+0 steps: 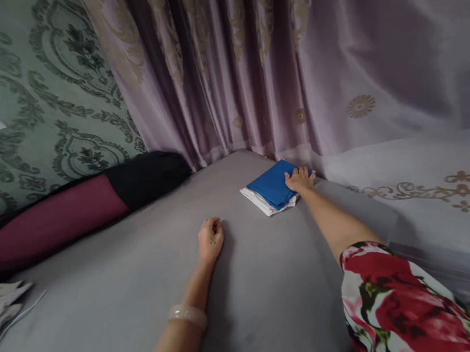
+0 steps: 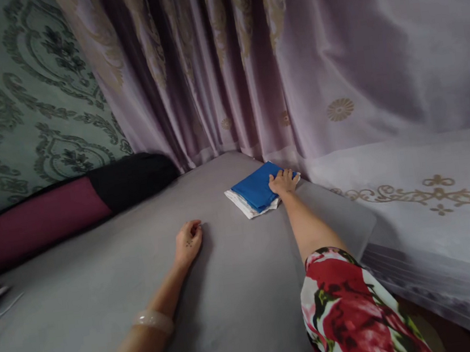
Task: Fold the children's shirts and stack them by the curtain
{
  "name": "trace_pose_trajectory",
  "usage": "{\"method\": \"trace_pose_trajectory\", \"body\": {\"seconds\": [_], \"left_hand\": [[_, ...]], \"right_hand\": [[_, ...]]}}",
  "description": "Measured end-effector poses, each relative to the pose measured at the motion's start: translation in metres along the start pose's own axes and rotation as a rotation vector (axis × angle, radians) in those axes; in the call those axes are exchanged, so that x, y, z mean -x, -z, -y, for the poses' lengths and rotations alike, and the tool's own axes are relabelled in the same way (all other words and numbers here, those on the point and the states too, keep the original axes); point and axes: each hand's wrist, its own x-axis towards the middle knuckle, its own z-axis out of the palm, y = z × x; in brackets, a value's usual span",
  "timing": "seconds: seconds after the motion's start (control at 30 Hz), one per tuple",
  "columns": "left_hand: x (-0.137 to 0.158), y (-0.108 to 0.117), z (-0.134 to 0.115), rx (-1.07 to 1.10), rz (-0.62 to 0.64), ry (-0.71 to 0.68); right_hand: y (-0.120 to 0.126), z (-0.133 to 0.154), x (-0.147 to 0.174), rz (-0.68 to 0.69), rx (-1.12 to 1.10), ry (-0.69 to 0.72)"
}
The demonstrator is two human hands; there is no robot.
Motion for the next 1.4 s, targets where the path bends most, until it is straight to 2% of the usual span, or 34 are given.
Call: {"method": "trace_pose_trajectory", "body": {"seconds": [0.1, 0.2, 0.33, 0.47, 0.6, 0.8, 1.13, 1.3, 1.4], "left_hand": [[0.000, 0.001, -0.002, 0.019, -0.006, 0.029], [0.000, 0.002, -0.004, 0.037, -0.004, 0.051], [0.001, 0.003, -0.005, 0.059, -0.003, 0.082], [0.001, 0.004, -0.005, 0.067, -0.004, 0.088], [0.001, 0.004, -0.005, 0.052, 0.003, 0.089], [0.001, 0.006, -0.007, 0.092, 0.006, 0.105], [0.000, 0.007, -0.004, 0.271, -0.013, 0.164], [-0.002, 0.010, -0.005, 0.299, 0.002, 0.208], [-0.005, 0.011, -0.006, 0.287, 0.024, 0.215]], "right_hand": [[0.005, 0.012, 0.007, -0.013, 0.007, 0.005], [0.006, 0.034, 0.023, -0.013, -0.022, 0.104], [0.007, 0.068, 0.048, 0.094, -0.089, 0.266], [0.009, 0.089, 0.069, 0.161, -0.097, 0.347], [0.004, 0.092, 0.082, 0.161, -0.048, 0.356], [-0.009, 0.090, 0.093, 0.007, 0.004, 0.382], [0.002, 0.091, 0.098, 0.101, 0.052, 0.416], [-0.003, 0.095, 0.129, 0.006, 0.052, 0.505], [-0.004, 0.102, 0.158, -0.060, 0.033, 0.640]]}}
